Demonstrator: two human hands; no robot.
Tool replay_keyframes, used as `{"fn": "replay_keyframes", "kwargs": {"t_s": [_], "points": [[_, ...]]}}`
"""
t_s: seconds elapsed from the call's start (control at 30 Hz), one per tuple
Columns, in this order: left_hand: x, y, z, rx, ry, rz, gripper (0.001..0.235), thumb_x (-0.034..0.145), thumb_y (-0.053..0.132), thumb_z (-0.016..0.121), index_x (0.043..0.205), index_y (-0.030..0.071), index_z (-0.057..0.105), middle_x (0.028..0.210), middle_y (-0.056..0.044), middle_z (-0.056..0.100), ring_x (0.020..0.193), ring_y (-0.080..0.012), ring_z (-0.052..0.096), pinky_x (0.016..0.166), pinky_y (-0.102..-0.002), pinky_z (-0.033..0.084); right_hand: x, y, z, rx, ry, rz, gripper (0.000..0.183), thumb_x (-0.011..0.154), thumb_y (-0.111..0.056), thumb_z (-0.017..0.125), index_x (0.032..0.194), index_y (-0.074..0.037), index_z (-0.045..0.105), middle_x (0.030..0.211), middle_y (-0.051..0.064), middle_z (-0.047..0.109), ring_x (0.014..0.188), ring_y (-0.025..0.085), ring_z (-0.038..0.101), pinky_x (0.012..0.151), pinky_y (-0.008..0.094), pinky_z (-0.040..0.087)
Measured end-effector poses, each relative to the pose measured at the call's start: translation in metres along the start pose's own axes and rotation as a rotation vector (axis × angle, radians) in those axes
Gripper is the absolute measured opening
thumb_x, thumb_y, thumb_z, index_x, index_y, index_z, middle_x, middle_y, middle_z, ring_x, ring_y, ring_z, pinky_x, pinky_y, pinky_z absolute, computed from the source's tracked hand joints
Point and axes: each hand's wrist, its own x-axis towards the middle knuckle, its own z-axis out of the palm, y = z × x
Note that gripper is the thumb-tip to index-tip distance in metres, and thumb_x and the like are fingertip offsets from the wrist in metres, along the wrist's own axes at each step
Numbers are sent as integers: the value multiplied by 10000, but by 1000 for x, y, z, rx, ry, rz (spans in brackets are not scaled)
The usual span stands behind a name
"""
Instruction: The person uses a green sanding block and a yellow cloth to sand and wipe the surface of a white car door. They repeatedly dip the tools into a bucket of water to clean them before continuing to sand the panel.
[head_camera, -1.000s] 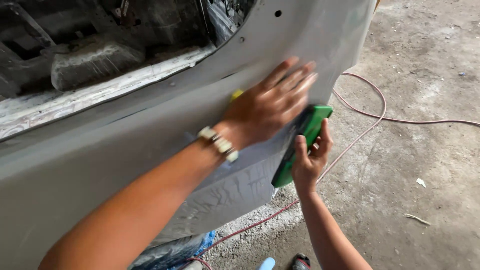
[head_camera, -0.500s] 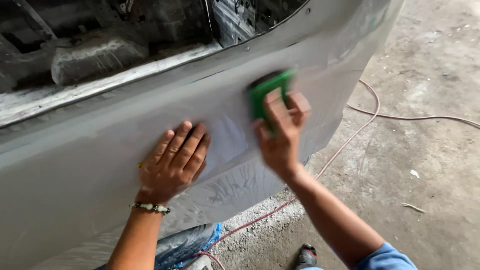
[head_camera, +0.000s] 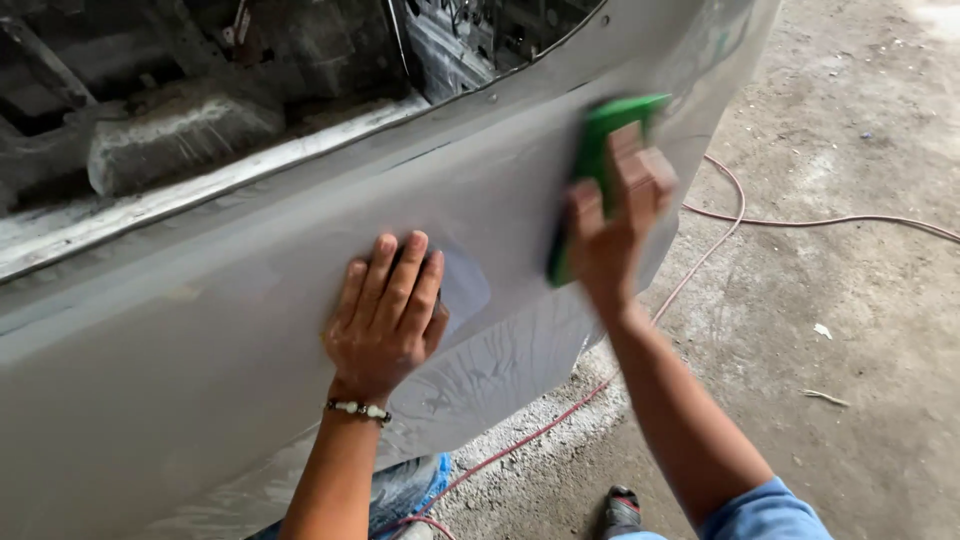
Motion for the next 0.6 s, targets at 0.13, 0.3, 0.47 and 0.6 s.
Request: {"fn": "replay_keyframes", "kwargs": {"t_s": [0.13,0.3,0.47,0.6], "points": [[13,17,12,-15,10,-17,411,1063,270,526,1426,127,655,1539,-74,555,1452,-299,497,1202,-479,378,-18,22,-3,-77,53,103,549,1066,-208,706,1567,-110,505,1431,196,494,1346,371,450,1174,503,397],[37,43,37,-32,-64,63,479,1051,291,541,1492,111,590,1586,-84,508,1479,-296,457,1216,-473,333,-75,16,-10,-71,-111,-247,634,913,-169,710,1479,-78,440,1422,157,486,1323,401,449,1162,543,393],[47,57,48,-22,-91,100,478,1057,281,563,1506,116,577,1609,-81,482,1500,-290,430,1237,-464,314,-52,114,-20,124,-16,388,710,1012,-133,695,1598,-101,297,1298,155,409,1146,275,516,1001,458,521],[62,76,68,-45,-123,130,487,1055,297,589,1504,110,572,1629,-84,463,1524,-281,405,1255,-446,301,-94,48,-16,123,-158,132,886,823,-89,800,1553,-149,303,1439,178,439,1300,317,473,958,438,464]]}}
